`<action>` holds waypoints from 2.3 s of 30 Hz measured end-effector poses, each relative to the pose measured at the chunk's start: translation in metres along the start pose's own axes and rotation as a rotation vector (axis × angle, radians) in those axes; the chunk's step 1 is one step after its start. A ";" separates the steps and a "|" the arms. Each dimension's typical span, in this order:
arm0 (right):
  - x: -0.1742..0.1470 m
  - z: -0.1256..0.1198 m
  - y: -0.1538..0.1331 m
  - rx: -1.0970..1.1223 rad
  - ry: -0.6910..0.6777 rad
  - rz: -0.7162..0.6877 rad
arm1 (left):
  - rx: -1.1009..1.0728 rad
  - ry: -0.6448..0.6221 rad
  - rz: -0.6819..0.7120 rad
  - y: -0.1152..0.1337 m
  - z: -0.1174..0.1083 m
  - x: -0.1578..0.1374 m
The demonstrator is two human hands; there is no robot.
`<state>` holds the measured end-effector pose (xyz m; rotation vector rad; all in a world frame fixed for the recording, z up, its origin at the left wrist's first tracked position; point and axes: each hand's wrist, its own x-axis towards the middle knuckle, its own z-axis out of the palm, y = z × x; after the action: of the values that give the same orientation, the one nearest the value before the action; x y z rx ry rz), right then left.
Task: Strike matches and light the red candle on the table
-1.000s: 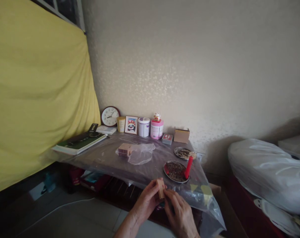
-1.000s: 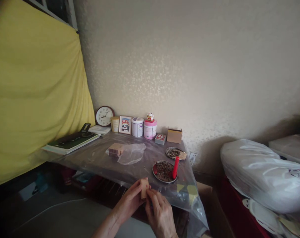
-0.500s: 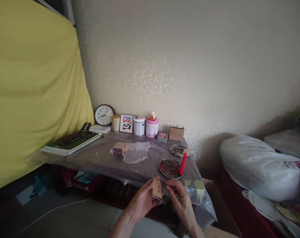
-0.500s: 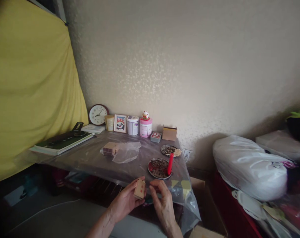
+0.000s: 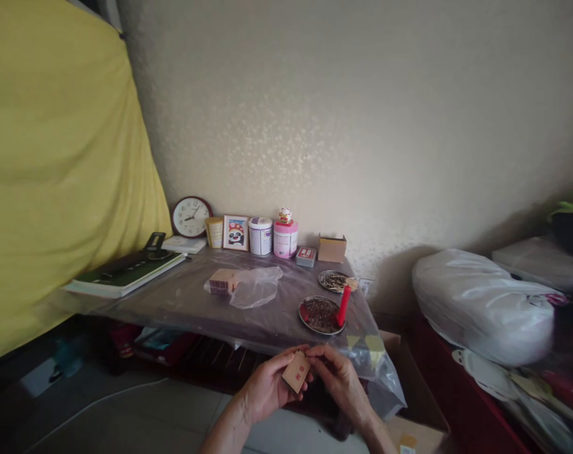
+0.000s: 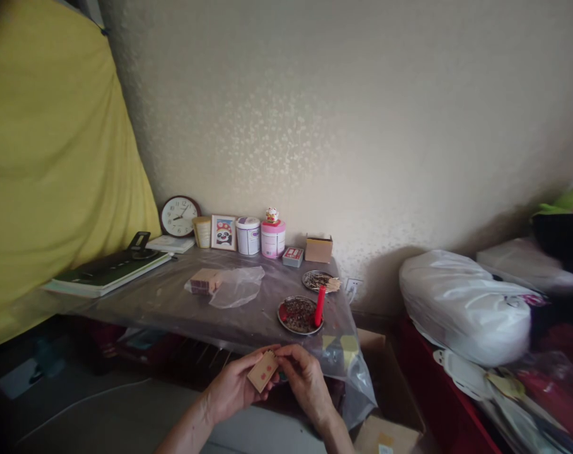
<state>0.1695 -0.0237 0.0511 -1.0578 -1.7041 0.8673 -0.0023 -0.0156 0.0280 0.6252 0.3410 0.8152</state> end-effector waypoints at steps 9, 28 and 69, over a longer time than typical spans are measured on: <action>0.000 -0.004 -0.003 -0.119 -0.117 -0.044 | 0.052 -0.001 -0.034 -0.002 -0.003 0.004; -0.002 -0.006 -0.001 -0.053 -0.262 0.114 | 0.161 -0.044 -0.082 -0.004 -0.008 0.005; -0.005 -0.030 0.003 0.023 -0.358 0.229 | 0.259 -0.117 0.010 0.011 -0.002 -0.009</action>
<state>0.1998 -0.0243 0.0571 -1.1481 -1.8807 1.2818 -0.0153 -0.0163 0.0341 0.9138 0.3399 0.7466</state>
